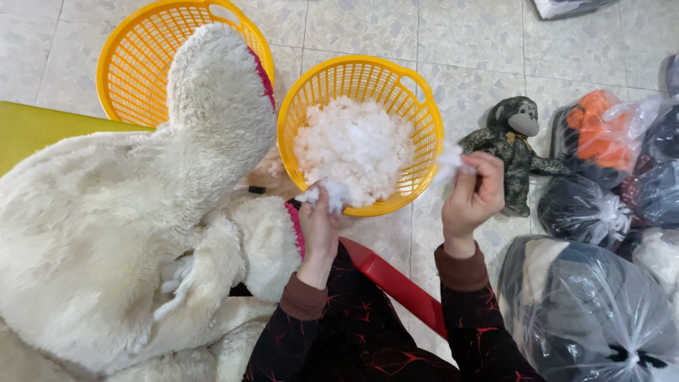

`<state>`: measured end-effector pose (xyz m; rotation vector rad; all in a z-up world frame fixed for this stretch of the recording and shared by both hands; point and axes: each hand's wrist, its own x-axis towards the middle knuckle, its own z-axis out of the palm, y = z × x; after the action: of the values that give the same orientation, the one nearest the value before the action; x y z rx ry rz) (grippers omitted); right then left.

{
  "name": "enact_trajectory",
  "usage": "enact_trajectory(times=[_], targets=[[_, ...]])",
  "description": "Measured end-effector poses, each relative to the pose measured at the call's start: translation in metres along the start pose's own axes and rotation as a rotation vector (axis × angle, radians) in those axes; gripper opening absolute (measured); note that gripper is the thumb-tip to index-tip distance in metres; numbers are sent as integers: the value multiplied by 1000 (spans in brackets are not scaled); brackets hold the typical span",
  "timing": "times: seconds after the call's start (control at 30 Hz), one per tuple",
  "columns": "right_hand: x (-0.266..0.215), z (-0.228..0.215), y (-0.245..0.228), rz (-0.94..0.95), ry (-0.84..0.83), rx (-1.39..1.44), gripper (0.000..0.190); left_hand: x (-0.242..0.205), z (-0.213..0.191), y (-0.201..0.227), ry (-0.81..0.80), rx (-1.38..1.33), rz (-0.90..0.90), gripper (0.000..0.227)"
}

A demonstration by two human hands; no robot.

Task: The person repeatedly takes handfuls of white stuffing from a yellow basket and inserts them into a large white stuffed bear through an opening in its back. The person works by hand, pushing the stuffing into the bear's body and limbs.

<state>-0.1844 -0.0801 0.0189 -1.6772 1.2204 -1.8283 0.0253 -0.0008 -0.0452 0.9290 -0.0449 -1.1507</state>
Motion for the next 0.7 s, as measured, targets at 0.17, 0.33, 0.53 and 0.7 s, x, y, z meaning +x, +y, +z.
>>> enact_trajectory(times=[0.17,0.33,0.53,0.7], targets=[[32,26,88,-226,-393,-479,36,-15,-7,0,-32,-59,-79,25],[-28,38,78,493,-714,57,49,-11,4,-13,-94,-75,-32,22],[-72,37,14,629,-643,304,26,-18,1,-42,-160,89,25,16],[-57,23,-12,278,-393,207,10,-14,-7,-43,-169,41,61,14]])
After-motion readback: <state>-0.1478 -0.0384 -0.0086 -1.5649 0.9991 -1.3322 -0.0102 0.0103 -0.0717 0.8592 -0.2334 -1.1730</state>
